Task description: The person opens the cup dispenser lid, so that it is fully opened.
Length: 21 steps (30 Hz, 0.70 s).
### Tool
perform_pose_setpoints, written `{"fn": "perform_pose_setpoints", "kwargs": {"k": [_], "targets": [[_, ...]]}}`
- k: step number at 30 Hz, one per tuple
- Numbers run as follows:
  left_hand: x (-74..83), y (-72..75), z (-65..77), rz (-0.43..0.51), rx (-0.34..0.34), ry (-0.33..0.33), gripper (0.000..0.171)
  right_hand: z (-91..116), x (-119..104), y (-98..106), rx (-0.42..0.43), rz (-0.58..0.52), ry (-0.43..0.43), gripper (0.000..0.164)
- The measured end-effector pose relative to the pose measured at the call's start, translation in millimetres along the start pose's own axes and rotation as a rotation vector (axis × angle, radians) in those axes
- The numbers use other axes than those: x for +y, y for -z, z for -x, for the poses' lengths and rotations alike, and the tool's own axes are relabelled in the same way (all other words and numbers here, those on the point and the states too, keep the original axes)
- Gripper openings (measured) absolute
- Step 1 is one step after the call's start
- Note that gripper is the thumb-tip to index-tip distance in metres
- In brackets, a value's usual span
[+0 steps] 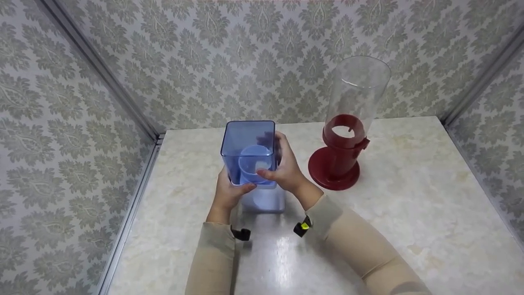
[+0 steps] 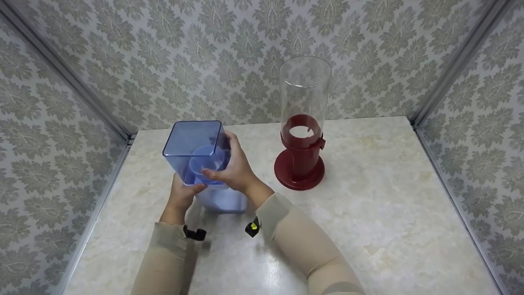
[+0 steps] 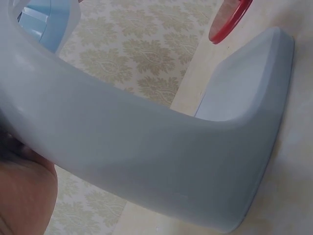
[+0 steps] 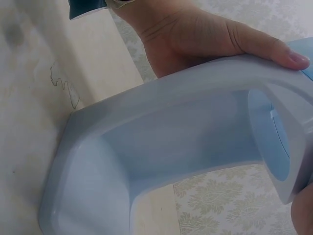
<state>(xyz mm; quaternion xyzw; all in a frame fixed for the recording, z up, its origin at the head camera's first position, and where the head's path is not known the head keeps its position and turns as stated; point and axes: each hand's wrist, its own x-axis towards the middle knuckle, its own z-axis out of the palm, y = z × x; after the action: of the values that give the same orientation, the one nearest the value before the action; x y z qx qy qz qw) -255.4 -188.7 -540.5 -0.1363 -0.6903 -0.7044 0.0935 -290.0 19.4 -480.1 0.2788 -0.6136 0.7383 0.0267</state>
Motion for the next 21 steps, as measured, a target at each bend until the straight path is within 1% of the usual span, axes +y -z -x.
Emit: {"fn": "perform_pose_setpoints", "kwargs": {"k": [8,15,21], "targets": [[1.6,1.3,-2.8,-0.014,-0.004,-0.015,0.131,-0.7,-0.4,1.5,0.003,0.029,0.027,0.143],[1.8,0.8,-1.9,-0.019,-0.005,-0.016,0.129,-1.7,-2.7,1.4,0.002,0.028,0.006,0.147],[-0.1,0.7,1.3,-0.024,0.004,-0.001,0.128,0.6,-0.2,1.0,-0.002,0.010,0.005,0.146]]}}
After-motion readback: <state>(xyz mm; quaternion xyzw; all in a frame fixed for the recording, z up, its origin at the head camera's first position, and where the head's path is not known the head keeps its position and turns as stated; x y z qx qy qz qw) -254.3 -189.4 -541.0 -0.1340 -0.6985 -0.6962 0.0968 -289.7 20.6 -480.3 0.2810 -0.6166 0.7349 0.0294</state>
